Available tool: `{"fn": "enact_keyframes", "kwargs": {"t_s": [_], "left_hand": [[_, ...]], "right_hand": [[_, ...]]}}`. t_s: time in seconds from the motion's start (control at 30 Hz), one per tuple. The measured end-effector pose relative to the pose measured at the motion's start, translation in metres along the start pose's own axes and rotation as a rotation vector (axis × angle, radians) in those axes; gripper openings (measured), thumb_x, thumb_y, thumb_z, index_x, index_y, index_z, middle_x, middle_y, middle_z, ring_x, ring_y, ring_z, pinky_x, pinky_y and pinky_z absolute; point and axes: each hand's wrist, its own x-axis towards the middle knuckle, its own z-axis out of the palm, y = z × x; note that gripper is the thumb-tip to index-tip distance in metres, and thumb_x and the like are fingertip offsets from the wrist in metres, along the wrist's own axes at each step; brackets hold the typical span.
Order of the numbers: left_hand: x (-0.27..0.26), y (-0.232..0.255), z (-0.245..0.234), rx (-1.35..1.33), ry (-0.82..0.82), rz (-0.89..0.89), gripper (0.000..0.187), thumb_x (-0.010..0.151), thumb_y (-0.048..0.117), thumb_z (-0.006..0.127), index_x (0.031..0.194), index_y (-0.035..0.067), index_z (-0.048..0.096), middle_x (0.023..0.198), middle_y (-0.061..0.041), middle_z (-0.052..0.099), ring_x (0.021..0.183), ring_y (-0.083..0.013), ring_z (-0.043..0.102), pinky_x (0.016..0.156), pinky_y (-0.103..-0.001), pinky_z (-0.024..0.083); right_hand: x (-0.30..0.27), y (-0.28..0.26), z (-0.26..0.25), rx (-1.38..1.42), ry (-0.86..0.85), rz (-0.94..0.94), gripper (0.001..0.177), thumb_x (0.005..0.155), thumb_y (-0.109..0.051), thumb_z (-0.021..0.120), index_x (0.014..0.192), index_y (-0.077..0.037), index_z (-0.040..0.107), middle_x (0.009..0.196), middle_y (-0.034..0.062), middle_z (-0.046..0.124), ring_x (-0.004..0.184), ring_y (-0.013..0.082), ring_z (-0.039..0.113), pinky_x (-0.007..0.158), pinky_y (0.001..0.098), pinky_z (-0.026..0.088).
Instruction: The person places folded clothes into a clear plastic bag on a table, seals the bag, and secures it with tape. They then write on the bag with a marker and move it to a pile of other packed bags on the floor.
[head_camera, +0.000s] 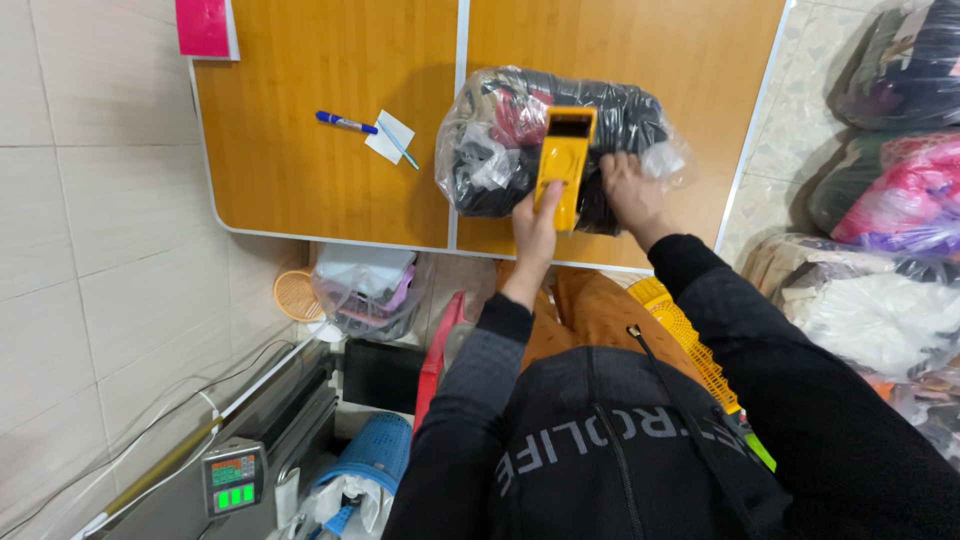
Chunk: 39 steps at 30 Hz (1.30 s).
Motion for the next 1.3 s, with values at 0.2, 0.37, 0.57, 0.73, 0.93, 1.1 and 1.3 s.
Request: {"fn": "enact_keyframes", "kwargs": {"t_s": [0.2,0.37,0.57,0.73,0.93,1.1,1.3], "left_hand": [[0.061,-0.030,0.034,0.432,-0.032,0.123,0.050,0.099,0.047,0.062,0.096,-0.001,0.075,0.077,-0.015,0.073,0.071,-0.0262,0.069,0.065,-0.038,0.053],[0.069,-0.044,0.037,0.685,0.019,0.099,0.060,0.094,0.059,0.057,0.091,0.003,0.076,0.083,-0.022,0.074,0.085,-0.0408,0.073,0.073,-0.046,0.056],[0.069,-0.025,0.038,0.772,0.048,-0.010,0.057,0.091,0.060,0.059,0.089,0.007,0.079,0.078,-0.021,0.074,0.082,-0.0412,0.072,0.071,-0.047,0.056],[0.044,-0.010,0.039,0.830,0.072,0.018,0.056,0.091,0.060,0.062,0.087,0.007,0.079,0.078,-0.021,0.073,0.082,-0.0410,0.072,0.073,-0.048,0.056],[0.013,-0.006,0.029,0.711,0.100,0.032,0.052,0.090,0.056,0.066,0.087,0.005,0.077,0.075,-0.020,0.073,0.076,-0.0377,0.074,0.067,-0.044,0.057],[-0.007,-0.016,0.016,0.696,0.121,0.001,0.055,0.089,0.057,0.068,0.083,0.002,0.075,0.069,-0.018,0.071,0.068,-0.0351,0.074,0.063,-0.043,0.055],[-0.056,-0.034,-0.006,0.724,0.107,-0.017,0.055,0.091,0.056,0.068,0.085,0.002,0.075,0.070,-0.020,0.070,0.066,-0.0352,0.072,0.060,-0.043,0.053]], "right_hand": [[-0.014,-0.005,-0.007,0.008,-0.094,0.032,0.012,0.092,-0.008,0.059,0.104,-0.008,0.056,0.101,0.0104,0.060,0.103,0.0293,0.062,0.082,0.0400,0.055],[-0.016,-0.009,-0.028,0.222,-0.023,0.045,0.046,0.086,-0.022,0.063,0.124,0.002,0.055,0.119,0.0231,0.059,0.100,0.0359,0.059,0.087,0.0466,0.053],[-0.024,-0.008,0.006,0.107,-0.017,-0.002,0.055,0.094,-0.010,0.060,0.146,0.008,0.054,0.142,0.0251,0.056,0.115,0.0378,0.056,0.093,0.0457,0.052],[-0.026,-0.003,0.048,-0.083,-0.115,-0.045,0.036,0.088,-0.010,0.060,0.121,0.003,0.068,0.146,0.0263,0.054,0.122,0.0360,0.055,0.097,0.0456,0.054],[-0.031,-0.001,0.073,0.029,-0.143,0.009,0.035,0.090,-0.010,0.058,0.122,0.002,0.069,0.148,0.0280,0.052,0.127,0.0394,0.053,0.098,0.0461,0.053],[-0.024,0.001,0.086,-0.001,-0.075,0.062,0.048,0.090,-0.011,0.058,0.133,0.009,0.064,0.139,0.0234,0.057,0.119,0.0379,0.056,0.098,0.0486,0.052],[-0.020,0.004,0.082,-0.193,-0.034,-0.053,0.050,0.096,-0.010,0.058,0.142,0.007,0.062,0.133,0.0223,0.065,0.111,0.0305,0.061,0.084,0.0404,0.056]]}}
